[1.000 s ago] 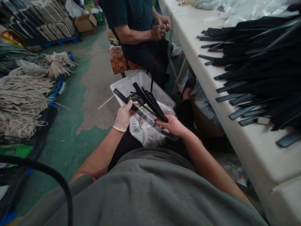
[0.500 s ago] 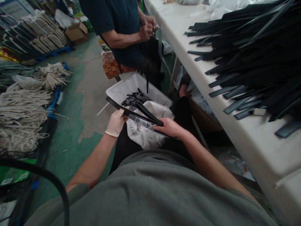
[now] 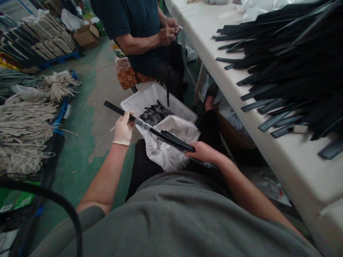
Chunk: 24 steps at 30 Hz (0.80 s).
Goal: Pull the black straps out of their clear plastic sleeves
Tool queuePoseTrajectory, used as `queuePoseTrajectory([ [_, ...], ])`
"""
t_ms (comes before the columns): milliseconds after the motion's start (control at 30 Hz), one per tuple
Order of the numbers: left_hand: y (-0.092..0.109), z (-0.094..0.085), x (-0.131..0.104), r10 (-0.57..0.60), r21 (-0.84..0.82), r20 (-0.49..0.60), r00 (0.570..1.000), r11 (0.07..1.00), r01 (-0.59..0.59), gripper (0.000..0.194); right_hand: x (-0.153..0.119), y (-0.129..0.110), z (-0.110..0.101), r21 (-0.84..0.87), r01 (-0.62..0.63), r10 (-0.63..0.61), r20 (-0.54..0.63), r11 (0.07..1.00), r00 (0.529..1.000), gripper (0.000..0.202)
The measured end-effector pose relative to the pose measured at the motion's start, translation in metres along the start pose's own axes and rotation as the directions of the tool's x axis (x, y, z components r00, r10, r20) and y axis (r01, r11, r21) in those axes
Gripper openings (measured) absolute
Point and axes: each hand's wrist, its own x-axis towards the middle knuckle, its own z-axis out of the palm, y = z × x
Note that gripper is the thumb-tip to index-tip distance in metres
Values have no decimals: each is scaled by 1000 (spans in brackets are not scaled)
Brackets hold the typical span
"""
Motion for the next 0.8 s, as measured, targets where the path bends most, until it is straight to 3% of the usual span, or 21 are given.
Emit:
queuePoseTrajectory([
  [133,2,-13,10,-80,0,10,997,997,80,32,-36,39,-7,281,-156,142,72,947,987,28],
  [233,-3,-24,15,-100,20,-7,995,995,100,32,-74,71,0,393,-307,301,81,866,950,42],
  [333,-15,-36,16,-130,41,-20,991,991,130,36,-107,95,10,430,-414,449,22,802,893,36],
  [400,-26,-41,18,-165,87,-13,986,982,165,41,-120,107,13,404,-423,471,-21,811,882,23],
  [467,-35,-40,25,-196,140,10,980,971,193,44,-124,110,11,381,-386,466,-143,840,873,20],
  [533,-36,-34,36,-188,161,37,981,970,180,42,-118,104,4,361,-358,464,-270,861,844,26],
  [633,-21,-11,65,-105,141,41,994,985,98,39,-90,79,-16,336,-368,484,-390,867,784,38],
  [800,11,32,135,-3,105,37,999,994,-1,44,-1,37,-58,280,-310,416,-542,909,730,37],
])
